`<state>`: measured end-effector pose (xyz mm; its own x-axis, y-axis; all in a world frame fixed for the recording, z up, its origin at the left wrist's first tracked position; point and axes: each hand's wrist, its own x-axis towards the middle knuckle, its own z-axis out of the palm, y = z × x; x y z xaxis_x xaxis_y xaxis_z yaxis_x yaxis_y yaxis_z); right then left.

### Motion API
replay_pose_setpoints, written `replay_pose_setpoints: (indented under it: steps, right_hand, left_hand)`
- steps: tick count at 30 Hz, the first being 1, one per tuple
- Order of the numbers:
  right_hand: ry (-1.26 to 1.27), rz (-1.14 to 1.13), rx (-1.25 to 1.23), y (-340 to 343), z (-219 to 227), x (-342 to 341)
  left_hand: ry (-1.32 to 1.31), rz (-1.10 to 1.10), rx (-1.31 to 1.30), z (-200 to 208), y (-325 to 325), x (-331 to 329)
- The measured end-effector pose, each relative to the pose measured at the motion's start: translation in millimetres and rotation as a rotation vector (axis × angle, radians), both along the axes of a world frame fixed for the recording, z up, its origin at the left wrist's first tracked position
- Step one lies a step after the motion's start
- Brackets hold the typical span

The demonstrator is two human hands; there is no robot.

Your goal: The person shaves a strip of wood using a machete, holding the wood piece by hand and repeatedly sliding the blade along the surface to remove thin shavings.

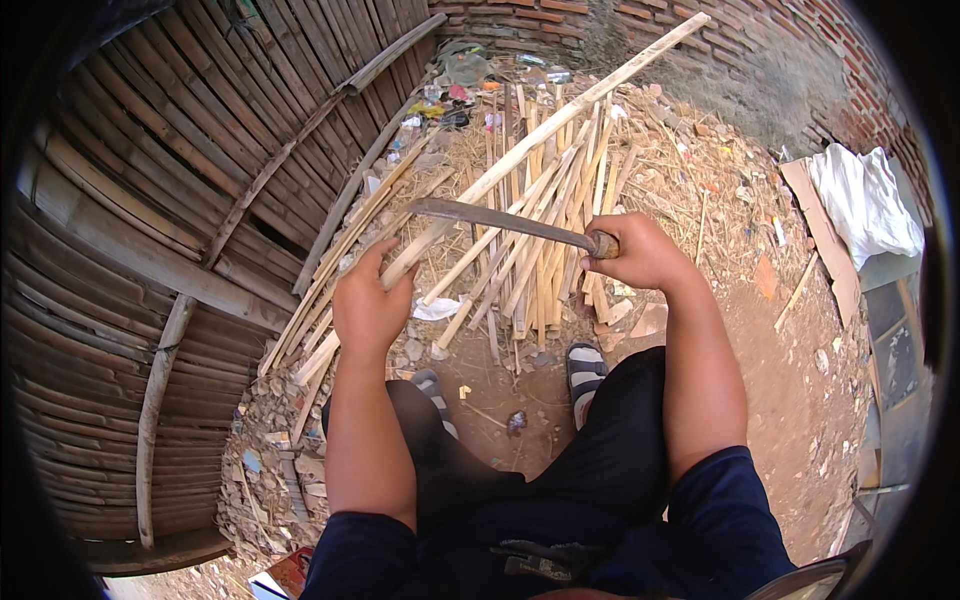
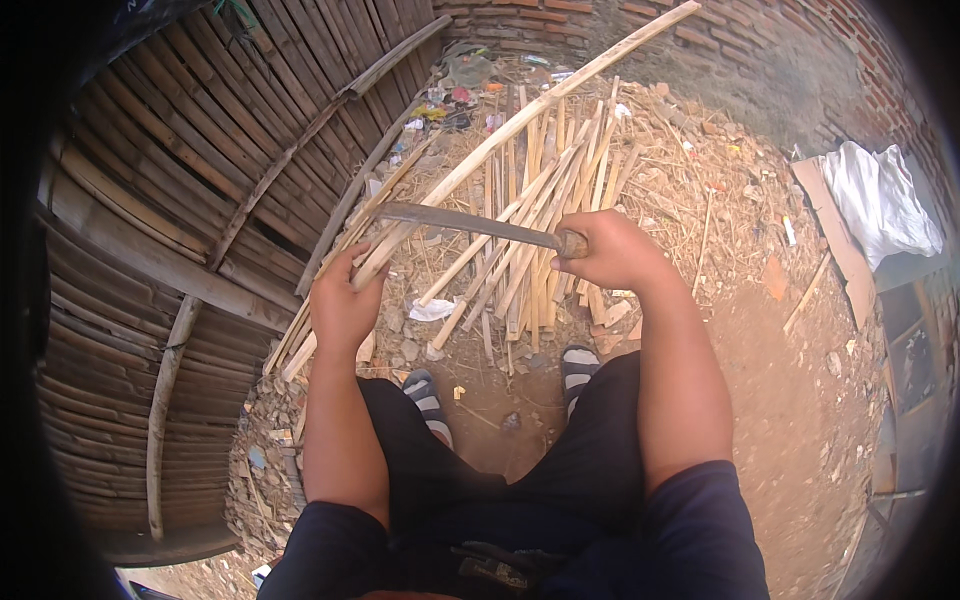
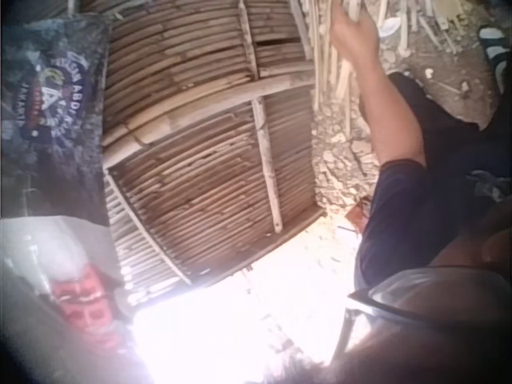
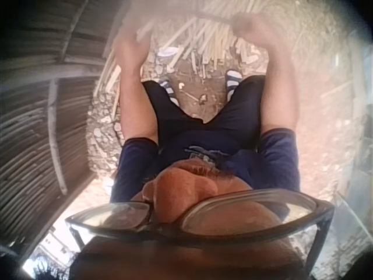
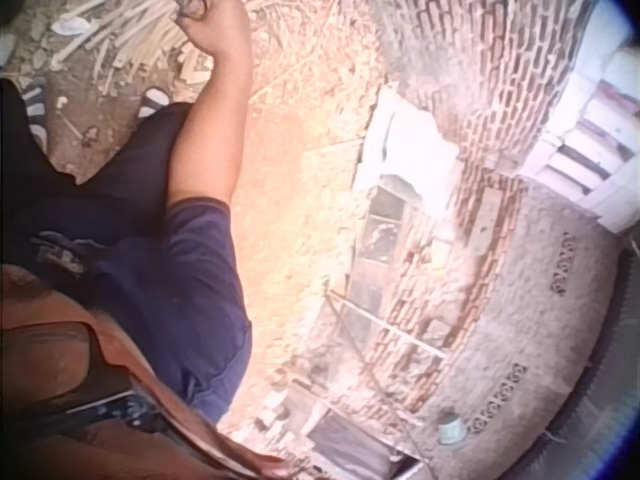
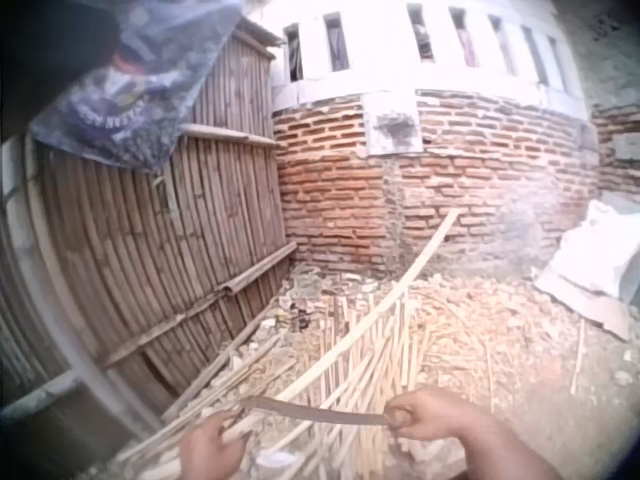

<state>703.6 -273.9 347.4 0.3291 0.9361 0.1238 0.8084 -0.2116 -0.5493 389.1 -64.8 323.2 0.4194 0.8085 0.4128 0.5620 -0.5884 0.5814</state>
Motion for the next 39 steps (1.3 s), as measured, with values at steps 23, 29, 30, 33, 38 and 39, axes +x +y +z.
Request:
replay_pose_setpoints:
  steps: [23, 29, 30, 33, 38, 39]
  right_hand:
    - [-0.134, -0.021, 0.066, 6.9, 2.0, -7.7]
    - [0.048, -0.488, 0.148, -4.8, 2.5, 26.8]
    - [0.061, -0.496, 0.179, -6.5, 2.3, 28.7]
    - [0.022, -0.489, 0.218, -14.3, -4.7, 34.7]
    - [-0.092, -0.14, 0.017, -0.3, 6.5, -0.6]
    - [-0.139, -0.073, 0.023, 3.9, 5.6, -10.4]
  left_hand:
    - [-0.001, -0.023, 0.048, -4.4, 3.9, -3.5]
    - [-0.005, 0.015, -0.035, -0.5, 5.4, -4.3]
    - [-0.011, 0.014, -0.029, 0.3, 5.3, -4.6]
    - [-0.032, 0.002, -0.023, 1.4, 2.6, -2.4]
    - [-0.017, 0.02, -0.079, 2.9, -4.3, 2.9]
    - [0.015, 0.021, -0.081, 3.0, -3.6, 2.5]
